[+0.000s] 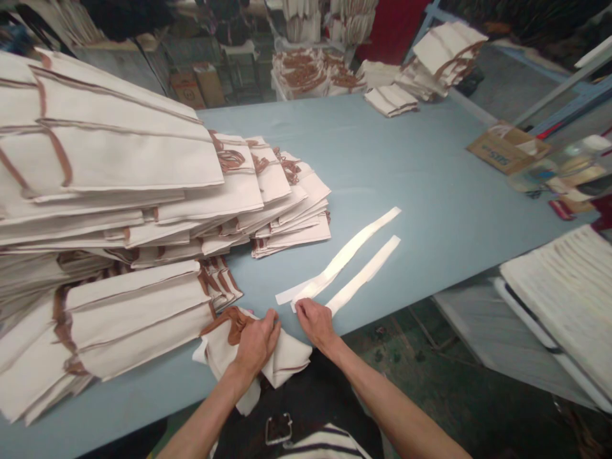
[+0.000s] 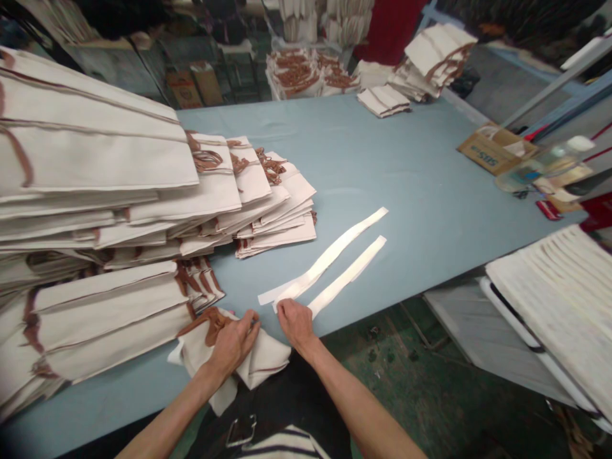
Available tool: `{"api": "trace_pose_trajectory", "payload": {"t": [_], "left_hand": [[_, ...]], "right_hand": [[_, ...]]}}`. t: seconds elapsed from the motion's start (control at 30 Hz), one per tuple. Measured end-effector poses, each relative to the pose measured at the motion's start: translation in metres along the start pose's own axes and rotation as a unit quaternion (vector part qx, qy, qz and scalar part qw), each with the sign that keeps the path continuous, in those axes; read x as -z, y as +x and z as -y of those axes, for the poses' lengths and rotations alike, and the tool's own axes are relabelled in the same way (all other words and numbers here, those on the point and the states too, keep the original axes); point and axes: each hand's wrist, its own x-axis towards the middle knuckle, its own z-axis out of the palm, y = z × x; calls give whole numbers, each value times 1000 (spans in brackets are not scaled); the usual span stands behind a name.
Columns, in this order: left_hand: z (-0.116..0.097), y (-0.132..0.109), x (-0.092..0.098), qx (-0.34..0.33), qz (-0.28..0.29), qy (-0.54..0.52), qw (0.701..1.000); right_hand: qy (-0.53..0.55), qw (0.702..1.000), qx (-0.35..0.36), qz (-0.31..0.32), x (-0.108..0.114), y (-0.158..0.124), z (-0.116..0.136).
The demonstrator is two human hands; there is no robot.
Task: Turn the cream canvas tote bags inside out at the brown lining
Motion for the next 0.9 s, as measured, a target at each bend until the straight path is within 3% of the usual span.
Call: {"api": "trace_pose_trajectory", "payload": {"t": [0.3,0.57,0.73,0.9], "left_hand": [[-9,8,-1,-25,-25,-31,999],[-10,18,-11,-13,-10,-24,1000],[-13,20,-10,4,-5,-10,1000],[-18,16,-6,-32,31,17,999]], "right_hand": [[60,998,-8,-4,-1,0,-6],[102,995,-20,-3,3,-10,1],[84,996,-8,9,13,-16,-6],[47,999,-8,4,35,-11,-6]]}}
